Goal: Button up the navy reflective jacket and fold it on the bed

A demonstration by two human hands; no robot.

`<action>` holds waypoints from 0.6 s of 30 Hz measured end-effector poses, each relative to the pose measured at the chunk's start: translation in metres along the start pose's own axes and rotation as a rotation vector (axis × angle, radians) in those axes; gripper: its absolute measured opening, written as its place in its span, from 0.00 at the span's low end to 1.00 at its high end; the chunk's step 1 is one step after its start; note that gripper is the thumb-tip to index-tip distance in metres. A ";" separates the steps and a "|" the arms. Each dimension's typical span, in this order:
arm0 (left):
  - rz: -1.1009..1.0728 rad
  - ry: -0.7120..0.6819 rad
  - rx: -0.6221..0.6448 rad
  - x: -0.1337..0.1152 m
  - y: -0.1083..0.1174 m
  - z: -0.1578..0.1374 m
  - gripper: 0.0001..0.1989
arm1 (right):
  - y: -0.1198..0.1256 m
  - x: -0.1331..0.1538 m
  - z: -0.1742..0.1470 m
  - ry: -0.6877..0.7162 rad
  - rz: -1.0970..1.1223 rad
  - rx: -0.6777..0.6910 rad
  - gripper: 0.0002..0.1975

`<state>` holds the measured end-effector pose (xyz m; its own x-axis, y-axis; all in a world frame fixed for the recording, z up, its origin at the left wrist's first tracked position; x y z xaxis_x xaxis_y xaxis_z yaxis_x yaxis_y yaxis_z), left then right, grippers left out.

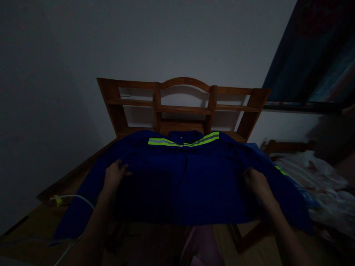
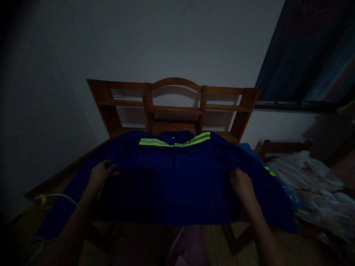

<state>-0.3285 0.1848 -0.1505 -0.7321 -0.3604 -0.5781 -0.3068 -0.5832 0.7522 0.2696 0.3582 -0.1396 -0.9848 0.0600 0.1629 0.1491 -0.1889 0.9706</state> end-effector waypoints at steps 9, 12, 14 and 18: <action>0.030 -0.438 -0.208 -0.101 -0.013 -0.053 0.21 | 0.060 0.049 -0.061 0.170 0.276 -0.446 0.13; -0.181 -0.567 0.069 -0.151 -0.041 -0.098 0.14 | 0.064 0.096 -0.101 0.402 0.497 -0.337 0.09; -0.299 -0.577 0.273 -0.174 -0.065 -0.121 0.12 | 0.050 0.127 -0.122 0.510 0.626 -0.149 0.08; -0.485 -0.518 0.457 -0.188 -0.101 -0.140 0.14 | 0.007 0.167 -0.150 0.563 0.728 0.070 0.09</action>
<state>-0.0743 0.2095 -0.1623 -0.6077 0.2989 -0.7358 -0.7936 -0.1953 0.5762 0.0923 0.2195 -0.1325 -0.5411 -0.5394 0.6452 0.7359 0.0677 0.6737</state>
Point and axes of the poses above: each hand's wrist, its own z-axis towards the middle knuckle, its own y-axis out of the back of the hand, x = y × z, the point moved 4 cm from there along z, towards the middle knuckle, and after that the axes turned 10 degrees about -y, right-handed, at the moved point
